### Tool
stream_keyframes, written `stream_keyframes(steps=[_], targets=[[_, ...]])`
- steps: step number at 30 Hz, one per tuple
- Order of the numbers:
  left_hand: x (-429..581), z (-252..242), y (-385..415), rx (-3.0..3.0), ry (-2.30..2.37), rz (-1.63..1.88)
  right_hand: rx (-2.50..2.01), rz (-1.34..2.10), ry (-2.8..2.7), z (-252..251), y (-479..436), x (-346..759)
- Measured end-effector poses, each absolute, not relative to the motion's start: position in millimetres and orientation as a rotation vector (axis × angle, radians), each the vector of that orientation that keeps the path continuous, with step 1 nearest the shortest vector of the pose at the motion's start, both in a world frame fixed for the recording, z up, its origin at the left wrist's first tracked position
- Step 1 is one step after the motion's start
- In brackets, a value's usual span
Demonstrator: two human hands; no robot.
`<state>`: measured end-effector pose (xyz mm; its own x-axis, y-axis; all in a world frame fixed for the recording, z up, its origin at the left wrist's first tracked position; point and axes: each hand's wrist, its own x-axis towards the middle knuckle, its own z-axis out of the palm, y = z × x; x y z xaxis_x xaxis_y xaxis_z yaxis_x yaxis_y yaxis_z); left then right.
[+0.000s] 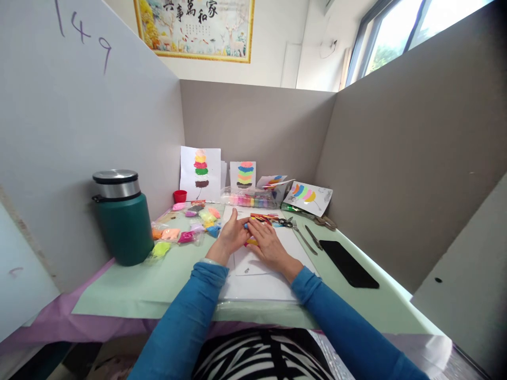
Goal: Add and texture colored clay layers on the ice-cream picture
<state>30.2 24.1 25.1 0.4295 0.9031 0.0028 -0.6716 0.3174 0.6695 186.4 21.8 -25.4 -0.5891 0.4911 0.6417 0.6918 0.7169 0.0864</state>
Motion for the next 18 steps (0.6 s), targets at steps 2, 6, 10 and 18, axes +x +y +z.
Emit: stream_keyframes(steps=[2, 6, 10, 18], targets=[[31.0, 25.3, 22.8, 0.668, 0.406, 1.026, -0.836, -0.443, -2.359, -24.5, 20.8, 183.4], [30.0, 25.2, 22.1, 0.679, 0.444, 1.018, -0.938, -0.431, -2.289, -24.4, 24.3, 184.4], [29.0, 27.4, 21.9, 0.659, 0.455, 1.096, -0.949, -0.415, -2.315, -26.6, 22.8, 186.6], [29.6, 23.6, 23.6, 0.671, 0.447, 1.038, -0.965, -0.419, -2.302, -26.0, 24.8, 185.6]])
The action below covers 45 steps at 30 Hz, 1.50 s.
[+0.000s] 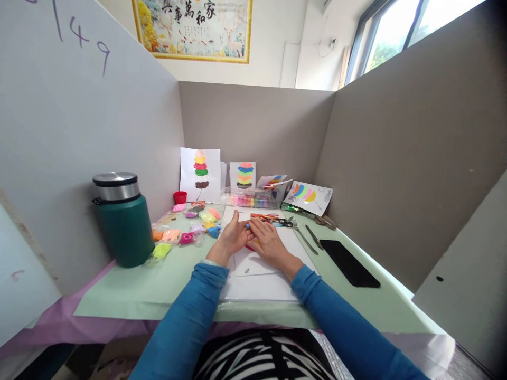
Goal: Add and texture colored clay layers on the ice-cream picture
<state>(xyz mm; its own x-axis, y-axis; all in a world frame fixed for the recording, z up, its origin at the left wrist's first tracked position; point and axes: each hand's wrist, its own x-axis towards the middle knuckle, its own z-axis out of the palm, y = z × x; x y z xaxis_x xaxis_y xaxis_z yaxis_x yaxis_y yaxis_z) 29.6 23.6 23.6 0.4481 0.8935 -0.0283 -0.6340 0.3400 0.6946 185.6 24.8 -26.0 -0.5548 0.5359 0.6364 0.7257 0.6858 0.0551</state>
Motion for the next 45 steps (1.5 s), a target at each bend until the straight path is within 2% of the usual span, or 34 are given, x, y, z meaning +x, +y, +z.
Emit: stream_keyframes(steps=[5, 14, 20, 26, 45], targets=[[26, 21, 27, 0.656, 0.428, 1.086, -0.937, -0.448, -2.3, -27, 22, 191], [34, 20, 23, 0.727, 0.477, 0.89, -0.889, -0.401, -2.299, -25, 21, 185], [29, 21, 27, 0.631, 0.478, 1.135, -0.812, -0.442, -2.346, -25, 16, 184], [32, 18, 29, 0.652, 0.398, 0.978, -0.864, -0.46, -2.298, -24, 19, 184], [30, 22, 25, 0.636, 0.387, 1.067, -0.904, -0.489, -2.294, -27, 21, 186]])
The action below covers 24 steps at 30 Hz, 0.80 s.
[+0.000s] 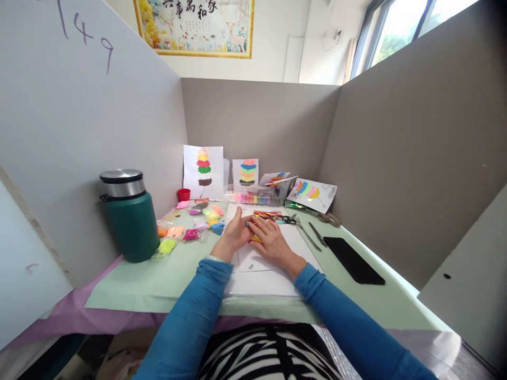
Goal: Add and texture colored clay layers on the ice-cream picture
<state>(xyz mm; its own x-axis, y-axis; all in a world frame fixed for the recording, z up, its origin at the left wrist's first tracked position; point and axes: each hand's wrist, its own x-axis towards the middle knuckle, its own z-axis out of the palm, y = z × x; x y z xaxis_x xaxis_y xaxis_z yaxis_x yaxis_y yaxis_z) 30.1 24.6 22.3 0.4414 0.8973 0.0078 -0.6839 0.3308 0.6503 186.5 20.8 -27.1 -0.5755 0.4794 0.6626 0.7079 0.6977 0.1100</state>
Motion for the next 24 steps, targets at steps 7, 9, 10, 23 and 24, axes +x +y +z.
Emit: stream_keyframes(steps=[7, 9, 10, 23, 24], targets=[[31, 21, 22, 0.635, 0.418, 1.046, -0.993, -0.488, -2.22, -24, 21, 191], [30, 23, 21, 0.63, 0.412, 1.056, -0.991, -0.488, -2.196, -24, 21, 193], [30, 24, 21, 0.634, 0.407, 1.055, -0.981, -0.485, -2.199, -24, 21, 192], [32, 28, 20, 0.633, 0.354, 1.023, -0.766, -0.462, -2.269, -20, 18, 185], [32, 27, 21, 0.641, 0.339, 1.032, -0.812, -0.468, -2.236, -21, 20, 187]])
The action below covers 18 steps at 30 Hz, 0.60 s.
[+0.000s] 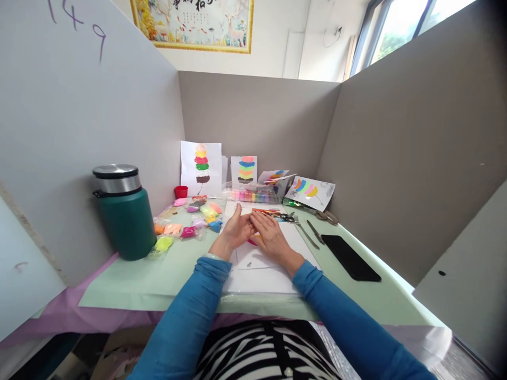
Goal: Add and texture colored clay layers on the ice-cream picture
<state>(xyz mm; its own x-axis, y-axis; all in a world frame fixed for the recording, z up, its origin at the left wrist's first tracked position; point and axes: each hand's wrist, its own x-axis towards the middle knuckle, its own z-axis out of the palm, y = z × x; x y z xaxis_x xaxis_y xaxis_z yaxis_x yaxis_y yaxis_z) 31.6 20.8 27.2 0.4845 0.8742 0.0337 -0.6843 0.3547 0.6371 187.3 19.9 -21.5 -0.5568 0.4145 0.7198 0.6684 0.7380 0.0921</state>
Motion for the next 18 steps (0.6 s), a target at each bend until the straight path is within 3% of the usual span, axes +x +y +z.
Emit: stream_keyframes(steps=[9, 18], targets=[[26, 27, 21, 0.646, 0.421, 1.114, -0.605, -0.493, -2.325, -17, 9, 179], [28, 26, 22, 0.609, 0.384, 1.12, -0.904, -0.556, -2.149, -25, 20, 192]])
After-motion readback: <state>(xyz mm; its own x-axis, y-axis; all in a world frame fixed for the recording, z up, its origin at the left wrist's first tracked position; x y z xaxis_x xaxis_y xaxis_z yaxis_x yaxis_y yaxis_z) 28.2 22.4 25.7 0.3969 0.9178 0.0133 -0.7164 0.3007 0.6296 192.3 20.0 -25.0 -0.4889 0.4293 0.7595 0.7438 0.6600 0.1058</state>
